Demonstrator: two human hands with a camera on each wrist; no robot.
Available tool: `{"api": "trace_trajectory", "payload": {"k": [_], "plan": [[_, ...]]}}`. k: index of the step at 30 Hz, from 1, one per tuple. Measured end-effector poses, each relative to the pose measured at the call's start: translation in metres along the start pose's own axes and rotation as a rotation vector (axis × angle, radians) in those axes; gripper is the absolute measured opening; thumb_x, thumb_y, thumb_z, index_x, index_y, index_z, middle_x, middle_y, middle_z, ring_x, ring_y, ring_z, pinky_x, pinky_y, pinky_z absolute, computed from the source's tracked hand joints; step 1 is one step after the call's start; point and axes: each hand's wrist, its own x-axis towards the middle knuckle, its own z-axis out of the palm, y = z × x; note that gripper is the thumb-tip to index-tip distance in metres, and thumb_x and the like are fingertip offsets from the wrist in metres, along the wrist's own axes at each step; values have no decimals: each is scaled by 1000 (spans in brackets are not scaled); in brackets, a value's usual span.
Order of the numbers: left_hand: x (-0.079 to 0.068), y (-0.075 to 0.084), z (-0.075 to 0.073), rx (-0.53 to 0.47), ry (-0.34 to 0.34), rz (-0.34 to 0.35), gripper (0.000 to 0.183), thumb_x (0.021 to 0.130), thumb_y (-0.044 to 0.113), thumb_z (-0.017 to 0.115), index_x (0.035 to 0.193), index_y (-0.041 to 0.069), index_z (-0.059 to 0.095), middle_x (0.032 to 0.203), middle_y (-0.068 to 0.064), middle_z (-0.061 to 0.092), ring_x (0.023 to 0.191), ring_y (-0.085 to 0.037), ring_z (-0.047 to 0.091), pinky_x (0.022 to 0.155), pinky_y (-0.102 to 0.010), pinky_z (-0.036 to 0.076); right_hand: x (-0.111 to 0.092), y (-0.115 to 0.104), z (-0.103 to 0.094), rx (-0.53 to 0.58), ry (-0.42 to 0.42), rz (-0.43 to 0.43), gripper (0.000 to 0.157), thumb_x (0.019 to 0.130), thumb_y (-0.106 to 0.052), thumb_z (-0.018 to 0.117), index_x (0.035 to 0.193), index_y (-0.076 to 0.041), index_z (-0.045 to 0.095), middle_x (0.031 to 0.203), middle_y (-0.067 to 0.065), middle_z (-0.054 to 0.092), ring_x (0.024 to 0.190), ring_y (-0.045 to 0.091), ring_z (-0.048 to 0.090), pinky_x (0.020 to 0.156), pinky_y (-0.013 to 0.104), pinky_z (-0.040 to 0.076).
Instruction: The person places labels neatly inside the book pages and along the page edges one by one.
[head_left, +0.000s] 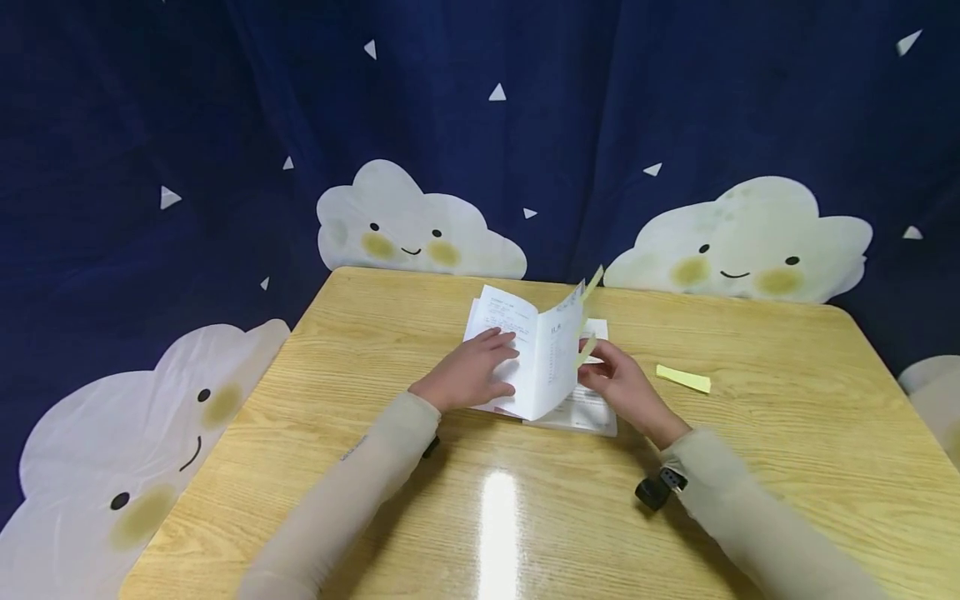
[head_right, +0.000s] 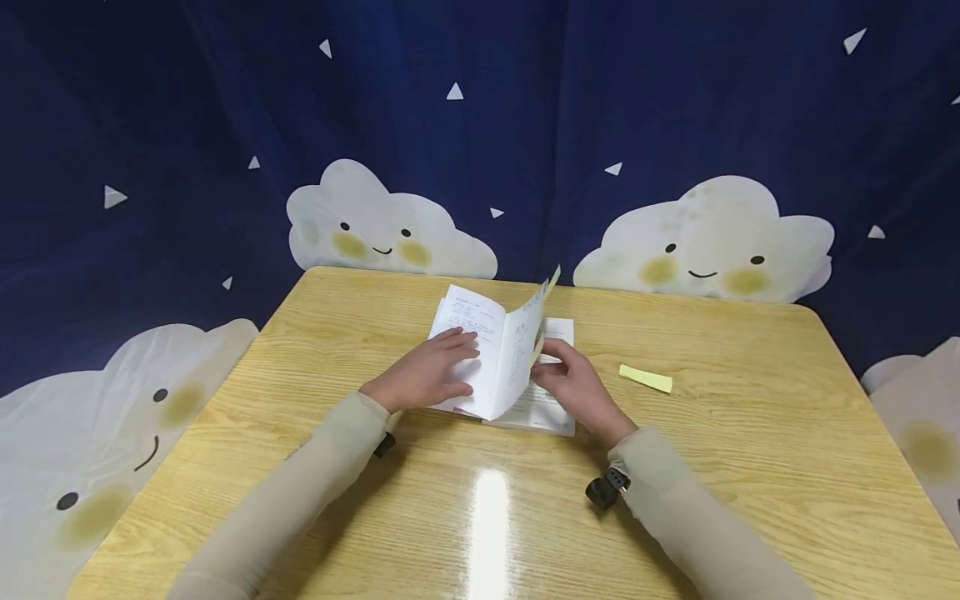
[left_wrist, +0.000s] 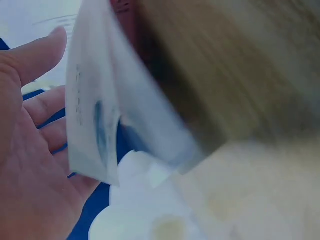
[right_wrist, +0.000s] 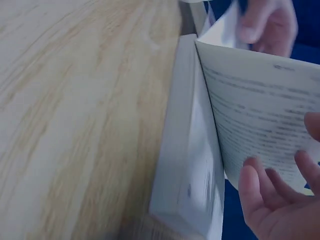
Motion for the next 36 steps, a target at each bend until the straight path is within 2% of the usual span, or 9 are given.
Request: {"api": "trace_trajectory", "payload": {"k": [4, 7, 11, 14, 16, 20, 25, 29, 36], "plan": [[-7, 6, -11, 18, 30, 31, 49, 91, 32, 70, 131, 5, 62, 150, -14, 51, 147, -33, 38, 123, -38, 28, 3, -1, 9, -13, -9, -47, 50, 97, -9, 60, 144, -3, 45, 148, 22, 47, 125, 42, 58, 94, 35, 53], [-18, 13, -21, 50, 95, 46, 44, 93, 34, 68, 128, 6, 65, 144, -11, 58, 141, -30, 47, 118, -38, 36, 6, -3, 15, -29, -5, -61, 53, 96, -14, 64, 145, -5, 45, 150, 20, 46, 127, 44, 56, 98, 47, 52], [-36, 30, -38, 66, 354, 83, 34, 94, 30, 67, 121, 9, 69, 135, -6, 65, 128, -23, 59, 107, -37, 48, 11, -9, 23, -101, 11, -70, 55, 94, -19, 67, 144, -10, 46, 150, 17, 47, 128, 42, 57, 101, 52, 51], [-42, 47, -50, 84, 577, 178, 28, 94, 25, 67, 116, 9, 70, 131, -4, 66, 121, -21, 62, 104, -38, 49, 14, -12, 26, -172, 20, -104, 56, 93, -21, 68, 144, -11, 47, 150, 18, 47, 126, 42, 57, 98, 52, 52], [-42, 58, -55, 144, 645, 243, 27, 93, 25, 67, 115, 11, 70, 128, -3, 67, 121, -22, 61, 106, -39, 46, 16, -14, 28, -203, 26, -133, 57, 92, -20, 69, 144, -10, 47, 149, 18, 47, 125, 42, 58, 96, 53, 52], [-35, 74, -49, 372, 571, 268, 27, 91, 33, 68, 113, 18, 69, 130, 1, 66, 131, -24, 54, 111, -51, 36, 18, -14, 33, -273, 21, -185, 57, 92, -21, 68, 144, -11, 46, 149, 19, 46, 124, 42, 59, 92, 53, 54], [-31, 74, -28, 583, 355, 110, 34, 87, 42, 71, 112, 19, 69, 136, 1, 61, 142, -26, 41, 114, -63, 25, 18, -14, 40, -347, -36, -264, 60, 90, -18, 71, 144, -9, 46, 150, 19, 44, 123, 40, 58, 94, 56, 53], [-32, 70, -18, 633, 245, 3, 43, 86, 48, 71, 116, 17, 68, 138, -1, 59, 146, -28, 36, 115, -65, 21, 16, -14, 40, -407, -53, -358, 64, 86, -14, 73, 143, 0, 45, 148, 24, 45, 132, 41, 50, 105, 56, 46], [-27, 65, -14, 615, 189, -79, 48, 90, 49, 66, 124, 15, 62, 115, -3, 67, 129, -27, 49, 117, -65, 21, 11, -11, 38, -508, -73, -372, 62, 85, -15, 70, 141, 2, 49, 149, 30, 43, 138, 44, 44, 111, 57, 39]]}}
